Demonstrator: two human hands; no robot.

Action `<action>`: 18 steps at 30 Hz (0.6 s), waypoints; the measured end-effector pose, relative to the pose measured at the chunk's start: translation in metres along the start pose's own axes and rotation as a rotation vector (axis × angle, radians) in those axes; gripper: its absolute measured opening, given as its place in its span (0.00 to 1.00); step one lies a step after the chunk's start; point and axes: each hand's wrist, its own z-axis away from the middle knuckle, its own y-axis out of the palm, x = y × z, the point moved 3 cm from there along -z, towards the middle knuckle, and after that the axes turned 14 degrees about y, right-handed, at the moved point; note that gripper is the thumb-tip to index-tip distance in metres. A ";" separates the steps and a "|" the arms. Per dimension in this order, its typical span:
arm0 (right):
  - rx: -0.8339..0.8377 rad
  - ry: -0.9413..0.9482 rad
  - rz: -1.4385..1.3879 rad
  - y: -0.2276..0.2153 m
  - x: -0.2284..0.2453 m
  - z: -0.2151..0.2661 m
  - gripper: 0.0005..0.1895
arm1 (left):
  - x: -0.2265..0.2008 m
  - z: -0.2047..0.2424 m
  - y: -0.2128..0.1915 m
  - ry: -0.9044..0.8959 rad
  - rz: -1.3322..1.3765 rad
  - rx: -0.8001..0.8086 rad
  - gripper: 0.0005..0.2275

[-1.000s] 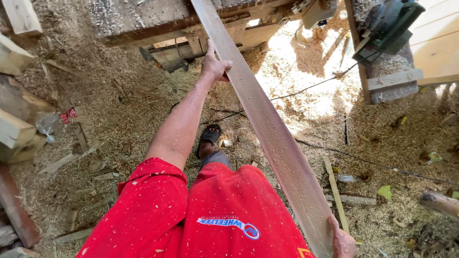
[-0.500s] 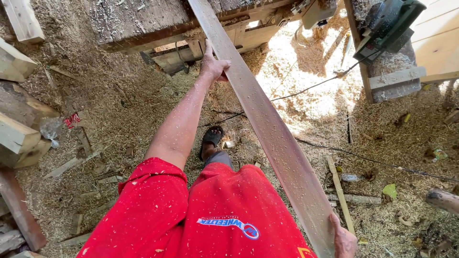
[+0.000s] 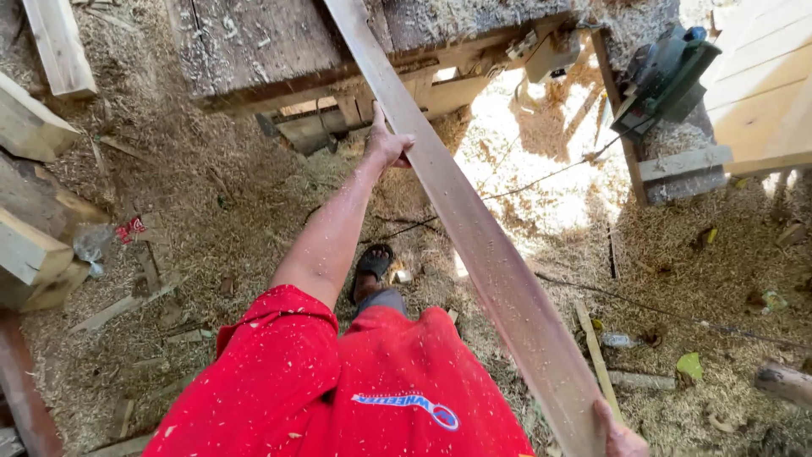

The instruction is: Inspecting and moving a long wood plank in a woodworking workshop.

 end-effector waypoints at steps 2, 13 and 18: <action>0.186 0.359 -0.621 -0.013 -0.016 -0.006 0.26 | -0.001 0.011 0.012 -0.030 0.018 -0.003 0.54; -0.191 0.144 0.048 -0.074 -0.081 -0.043 0.49 | -0.004 0.097 0.040 -0.008 -0.025 -0.056 0.54; -0.298 -0.191 0.464 -0.044 -0.153 -0.068 0.17 | 0.000 0.151 0.036 -0.030 -0.140 -0.054 0.52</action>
